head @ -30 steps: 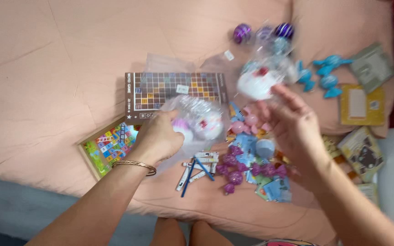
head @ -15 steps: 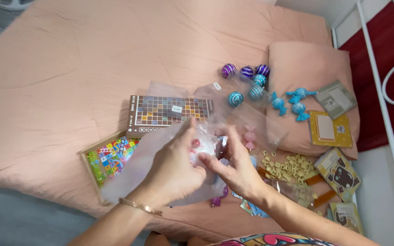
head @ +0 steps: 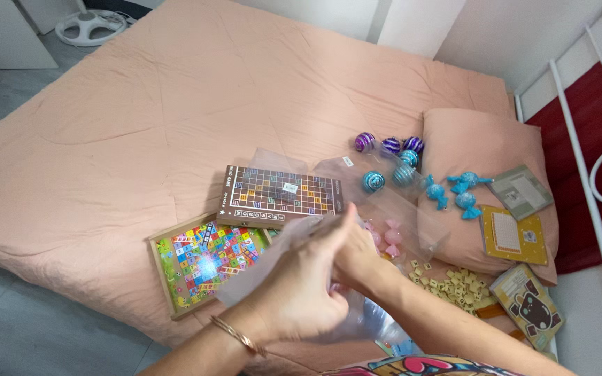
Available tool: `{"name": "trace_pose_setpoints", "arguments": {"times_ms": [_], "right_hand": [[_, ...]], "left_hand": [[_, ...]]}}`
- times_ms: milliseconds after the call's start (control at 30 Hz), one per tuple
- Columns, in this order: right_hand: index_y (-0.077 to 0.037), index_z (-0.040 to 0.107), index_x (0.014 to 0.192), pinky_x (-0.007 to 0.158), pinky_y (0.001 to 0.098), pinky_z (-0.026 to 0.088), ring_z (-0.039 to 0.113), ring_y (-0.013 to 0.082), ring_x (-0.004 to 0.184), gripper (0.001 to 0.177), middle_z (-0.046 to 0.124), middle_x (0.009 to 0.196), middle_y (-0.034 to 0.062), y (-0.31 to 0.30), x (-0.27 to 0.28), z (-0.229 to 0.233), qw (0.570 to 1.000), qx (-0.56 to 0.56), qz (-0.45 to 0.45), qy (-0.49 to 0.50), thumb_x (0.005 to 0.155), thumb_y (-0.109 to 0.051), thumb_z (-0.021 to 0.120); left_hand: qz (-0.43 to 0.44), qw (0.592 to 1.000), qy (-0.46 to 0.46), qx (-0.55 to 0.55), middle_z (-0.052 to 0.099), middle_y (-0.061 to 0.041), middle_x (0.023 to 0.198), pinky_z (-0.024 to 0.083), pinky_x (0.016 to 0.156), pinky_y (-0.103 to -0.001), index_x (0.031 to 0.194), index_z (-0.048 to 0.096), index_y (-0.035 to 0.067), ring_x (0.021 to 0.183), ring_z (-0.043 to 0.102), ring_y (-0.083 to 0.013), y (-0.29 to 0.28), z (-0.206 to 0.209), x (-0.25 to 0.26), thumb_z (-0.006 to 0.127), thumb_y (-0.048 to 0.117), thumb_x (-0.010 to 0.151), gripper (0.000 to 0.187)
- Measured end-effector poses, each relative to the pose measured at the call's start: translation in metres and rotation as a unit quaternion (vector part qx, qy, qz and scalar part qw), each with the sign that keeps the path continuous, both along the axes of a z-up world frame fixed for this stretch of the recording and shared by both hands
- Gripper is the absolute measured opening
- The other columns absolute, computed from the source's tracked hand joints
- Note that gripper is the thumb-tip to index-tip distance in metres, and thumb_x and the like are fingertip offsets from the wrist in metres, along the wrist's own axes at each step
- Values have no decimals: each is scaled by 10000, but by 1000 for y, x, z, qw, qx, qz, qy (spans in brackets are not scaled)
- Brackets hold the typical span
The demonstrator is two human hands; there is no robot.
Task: The person picks up various items from a bed, puts them into a plastic bag, carries the bag to another room, and then returns to sort items remaining on the bed including board games and decorative ornaments.
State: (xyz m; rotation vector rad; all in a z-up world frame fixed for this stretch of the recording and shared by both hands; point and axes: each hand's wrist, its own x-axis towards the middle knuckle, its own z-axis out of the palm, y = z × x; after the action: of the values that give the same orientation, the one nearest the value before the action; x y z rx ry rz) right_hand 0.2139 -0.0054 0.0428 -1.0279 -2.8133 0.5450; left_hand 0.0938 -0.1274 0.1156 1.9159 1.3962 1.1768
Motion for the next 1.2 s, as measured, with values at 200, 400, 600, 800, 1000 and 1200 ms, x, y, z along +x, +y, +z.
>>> {"name": "trace_pose_setpoints", "arguments": {"times_ms": [200, 400, 600, 800, 1000, 1200], "right_hand": [[-222, 630, 1304, 1004, 422, 511, 634, 264, 1207, 580, 654, 1304, 91, 3, -59, 1, 977, -37, -58, -202, 773, -414, 760], [-236, 533, 1421, 1092, 446, 397, 447, 246, 1377, 533, 504, 1476, 85, 11, -99, -87, 963, 13, 36, -268, 922, -358, 675], [-72, 562, 1442, 1106, 456, 389, 525, 323, 1346, 654, 599, 1429, 162, -14, -129, -77, 981, -184, 45, -46, 796, -89, 661], [-56, 492, 1415, 1061, 339, 472, 574, 200, 1260, 455, 584, 1374, 89, -37, -179, 38, 891, -449, -30, 62, 981, -184, 541], [-25, 668, 1274, 930, 308, 539, 687, 135, 1038, 366, 742, 1167, 61, -49, -164, 79, 906, -325, -79, 259, 963, -181, 555], [-37, 735, 1215, 722, 326, 544, 643, 158, 817, 300, 761, 997, 98, -35, -69, -34, 908, -252, -285, 175, 941, -104, 631]], "left_hand": [[11, 987, -24, -160, 558, -230, 1454, 521, 983, -362, 1634, 245, 21, 1151, 617, -334, 0, 0, -42, 633, 5, 659, 1049], [-17, 997, -19, -77, 500, -282, 1448, 376, 1135, -363, 1534, 314, -76, 1392, 457, -363, -16, -14, -81, 724, 4, 617, 1008], [20, 977, -71, -202, 623, -216, 1312, 509, 959, -309, 1581, 278, 25, 1124, 642, -278, -34, -4, -137, 705, -4, 652, 1023], [-6, 984, -132, -117, 635, -137, 1326, 505, 935, -262, 1619, 187, 59, 1124, 642, -133, -50, -18, -206, 765, -11, 704, 1085], [92, 929, -197, -301, 699, -86, 909, 498, 524, -291, 1644, 199, 258, 552, 533, -114, -58, 19, -263, 663, -26, 679, 1108], [125, 915, -183, -336, 694, -56, 844, 527, 517, -288, 1619, 315, 290, 525, 567, -117, -50, 9, -257, 645, 23, 729, 985]]}}
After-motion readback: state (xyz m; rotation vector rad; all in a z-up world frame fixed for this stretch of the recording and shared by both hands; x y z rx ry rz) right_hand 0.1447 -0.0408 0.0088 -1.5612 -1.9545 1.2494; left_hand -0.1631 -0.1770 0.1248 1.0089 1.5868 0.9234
